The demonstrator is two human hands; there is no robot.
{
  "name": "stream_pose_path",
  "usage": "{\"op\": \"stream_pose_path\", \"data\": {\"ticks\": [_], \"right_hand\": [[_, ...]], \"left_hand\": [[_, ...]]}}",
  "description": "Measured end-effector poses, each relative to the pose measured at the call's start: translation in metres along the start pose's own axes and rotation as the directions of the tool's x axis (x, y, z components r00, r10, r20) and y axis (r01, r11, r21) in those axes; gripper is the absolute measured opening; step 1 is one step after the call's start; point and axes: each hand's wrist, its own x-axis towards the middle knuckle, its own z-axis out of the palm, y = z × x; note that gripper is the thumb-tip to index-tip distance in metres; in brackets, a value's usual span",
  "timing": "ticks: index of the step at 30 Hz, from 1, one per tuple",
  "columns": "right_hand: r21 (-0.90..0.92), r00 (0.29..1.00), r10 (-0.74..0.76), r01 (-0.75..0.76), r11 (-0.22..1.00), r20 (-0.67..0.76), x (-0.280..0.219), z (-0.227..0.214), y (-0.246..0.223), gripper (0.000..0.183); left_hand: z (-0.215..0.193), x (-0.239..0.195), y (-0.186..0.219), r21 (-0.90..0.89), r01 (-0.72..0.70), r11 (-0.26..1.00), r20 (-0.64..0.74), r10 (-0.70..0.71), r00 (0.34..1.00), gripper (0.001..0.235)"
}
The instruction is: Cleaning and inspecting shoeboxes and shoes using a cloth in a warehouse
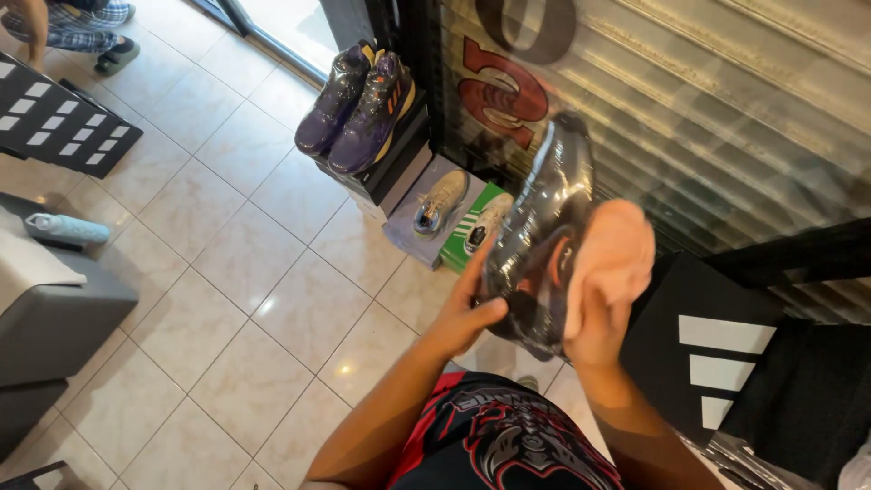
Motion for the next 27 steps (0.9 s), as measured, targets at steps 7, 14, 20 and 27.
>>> {"op": "stream_pose_path", "data": {"ticks": [7, 14, 20, 27], "right_hand": [[-0.445, 0.310, -0.709, 0.896, -0.005, 0.633, 0.000, -0.034, 0.049, 0.038], [-0.098, 0.762, -0.048, 0.021, -0.995, 0.646, -0.027, 0.060, -0.081, 0.037], [0.170, 0.740, -0.212, -0.403, -0.899, 0.638, -0.029, 0.080, -0.116, 0.046], [-0.744, 0.723, -0.427, 0.650, 0.154, 0.544, 0.045, -0.032, 0.043, 0.015]], "left_hand": [[-0.016, 0.009, -0.001, -0.108, -0.071, 0.992, -0.046, 0.066, 0.997, 0.095], [-0.013, 0.009, -0.010, -0.033, -0.066, 0.997, 0.087, 0.068, 0.994, 0.100], [0.001, 0.015, 0.058, 0.580, -0.198, 0.790, 0.171, 0.120, 0.978, 0.081], [-0.011, -0.001, 0.022, 0.500, -0.057, 0.864, 0.013, 0.058, 0.998, 0.109]]}}
